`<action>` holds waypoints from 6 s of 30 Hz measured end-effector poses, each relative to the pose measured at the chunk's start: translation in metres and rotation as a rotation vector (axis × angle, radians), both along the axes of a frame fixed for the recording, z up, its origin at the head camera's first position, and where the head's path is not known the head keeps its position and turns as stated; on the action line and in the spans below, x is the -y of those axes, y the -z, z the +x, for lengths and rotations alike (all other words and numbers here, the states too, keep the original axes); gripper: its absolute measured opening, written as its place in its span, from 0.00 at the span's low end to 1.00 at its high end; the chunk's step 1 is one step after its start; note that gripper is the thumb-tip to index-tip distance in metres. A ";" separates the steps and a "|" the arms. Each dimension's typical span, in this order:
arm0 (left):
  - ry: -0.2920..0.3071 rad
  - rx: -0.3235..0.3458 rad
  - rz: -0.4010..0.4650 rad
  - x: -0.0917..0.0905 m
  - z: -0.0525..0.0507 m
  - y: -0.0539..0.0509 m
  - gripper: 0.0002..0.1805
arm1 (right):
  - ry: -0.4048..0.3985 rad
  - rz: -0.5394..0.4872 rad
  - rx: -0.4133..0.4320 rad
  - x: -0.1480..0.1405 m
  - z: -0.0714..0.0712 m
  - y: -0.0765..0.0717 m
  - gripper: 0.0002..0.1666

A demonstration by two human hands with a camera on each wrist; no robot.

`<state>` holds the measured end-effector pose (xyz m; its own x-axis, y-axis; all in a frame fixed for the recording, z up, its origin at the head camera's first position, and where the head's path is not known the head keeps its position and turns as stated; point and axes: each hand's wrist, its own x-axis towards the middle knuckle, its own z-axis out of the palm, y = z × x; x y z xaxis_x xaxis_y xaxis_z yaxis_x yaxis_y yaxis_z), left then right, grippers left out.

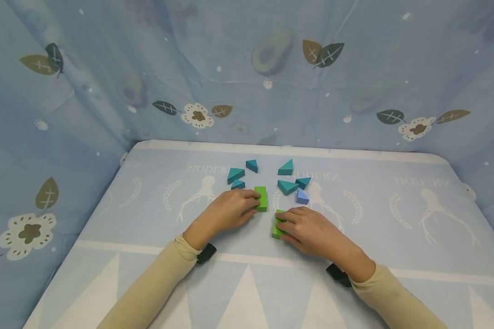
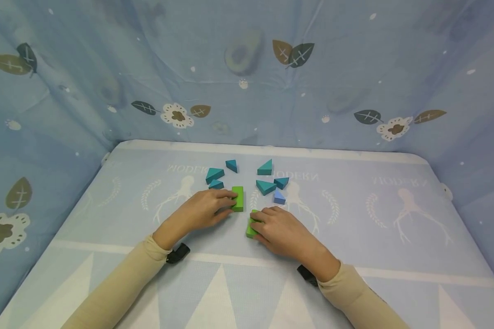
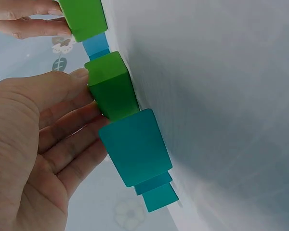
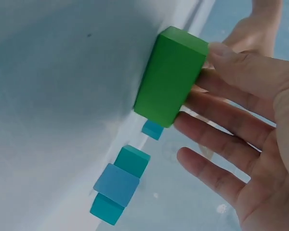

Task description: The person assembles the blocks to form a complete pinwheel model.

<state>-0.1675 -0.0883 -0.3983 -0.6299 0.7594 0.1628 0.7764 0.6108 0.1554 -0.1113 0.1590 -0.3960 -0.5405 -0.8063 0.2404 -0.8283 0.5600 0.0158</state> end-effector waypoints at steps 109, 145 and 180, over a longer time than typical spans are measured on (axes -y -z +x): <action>0.096 -0.078 -0.049 -0.006 0.013 -0.015 0.13 | 0.189 -0.040 0.084 -0.029 -0.015 -0.018 0.24; 0.083 0.045 -0.114 -0.013 0.024 -0.017 0.19 | 0.181 -0.045 0.182 -0.027 -0.023 0.002 0.24; 0.090 0.014 -0.136 -0.016 0.025 -0.017 0.18 | 0.213 -0.051 0.252 0.003 -0.063 -0.003 0.25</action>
<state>-0.1421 -0.0722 -0.3815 -0.5597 0.8274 0.0461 0.8273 0.5548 0.0876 -0.1744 0.1556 -0.3926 -0.7436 -0.6587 0.1150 -0.6664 0.7161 -0.2074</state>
